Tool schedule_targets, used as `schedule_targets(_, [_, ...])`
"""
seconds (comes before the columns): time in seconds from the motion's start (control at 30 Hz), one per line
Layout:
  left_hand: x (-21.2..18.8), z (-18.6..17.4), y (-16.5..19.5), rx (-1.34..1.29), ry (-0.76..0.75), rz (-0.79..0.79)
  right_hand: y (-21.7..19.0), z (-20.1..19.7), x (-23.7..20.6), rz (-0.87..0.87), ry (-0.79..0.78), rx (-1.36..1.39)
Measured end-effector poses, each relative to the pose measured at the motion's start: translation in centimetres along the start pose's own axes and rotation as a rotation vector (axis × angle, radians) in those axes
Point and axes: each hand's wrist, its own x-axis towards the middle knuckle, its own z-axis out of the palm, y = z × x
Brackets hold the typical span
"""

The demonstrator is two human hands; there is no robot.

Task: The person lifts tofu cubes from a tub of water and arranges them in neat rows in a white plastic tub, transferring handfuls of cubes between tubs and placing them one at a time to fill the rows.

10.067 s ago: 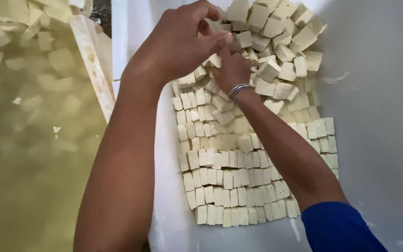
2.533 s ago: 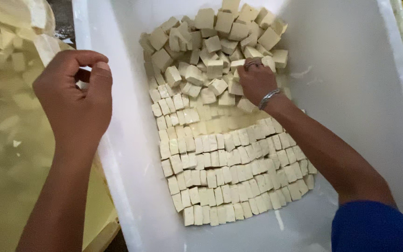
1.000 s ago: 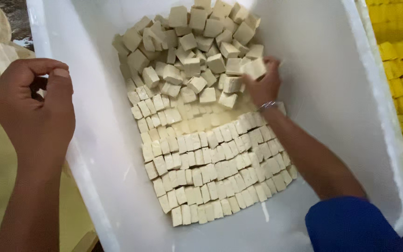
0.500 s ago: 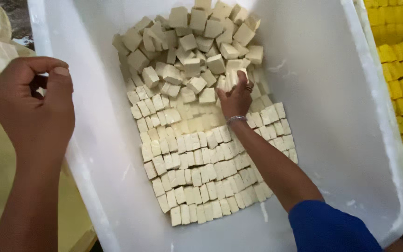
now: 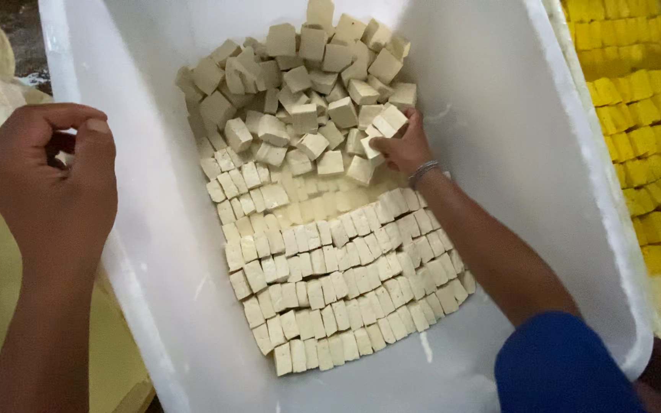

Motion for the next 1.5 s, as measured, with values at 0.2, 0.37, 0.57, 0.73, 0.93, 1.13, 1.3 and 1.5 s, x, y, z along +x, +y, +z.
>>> schedule_targets(0.2, [-0.1,-0.1,-0.1,0.02,-0.005,-0.014,-6.0,-4.8,-1.2,0.196,-0.384,-0.125])
schedule_targets(0.37, [-0.2,0.0,0.3,-0.003,-0.006,-0.025,-10.9,-6.2,-1.0,0.006,-0.583,-1.025])
schedule_targets(0.57, [0.3,-0.2,1.0,0.004,0.007,-0.041,-9.5,-5.5,-3.1,-0.269,-0.827,-1.796])
schedule_targets(0.73, [0.3,-0.2,1.4,0.016,0.006,-0.078,-5.8,-5.5,-1.6,-0.299,-0.886,-1.801])
schedule_targets(0.93, [0.3,-0.2,1.0,-0.053,0.012,-0.053,-3.0,-5.3,-0.5,-0.362,-0.936,-1.679])
schedule_targets(1.13, [0.1,-0.1,0.2,0.02,0.006,0.007,-3.6,-5.5,-1.7,-0.169,-0.729,-1.656])
schedule_targets(1.3, [0.0,-0.1,0.1,-0.004,-0.01,-0.01,-4.3,-5.5,-2.1,-0.227,-0.734,-1.66])
schedule_targets(1.5, [0.1,-0.1,0.9,-0.029,-0.008,-0.073,-2.6,-5.2,-2.4,-0.286,-0.485,-1.531])
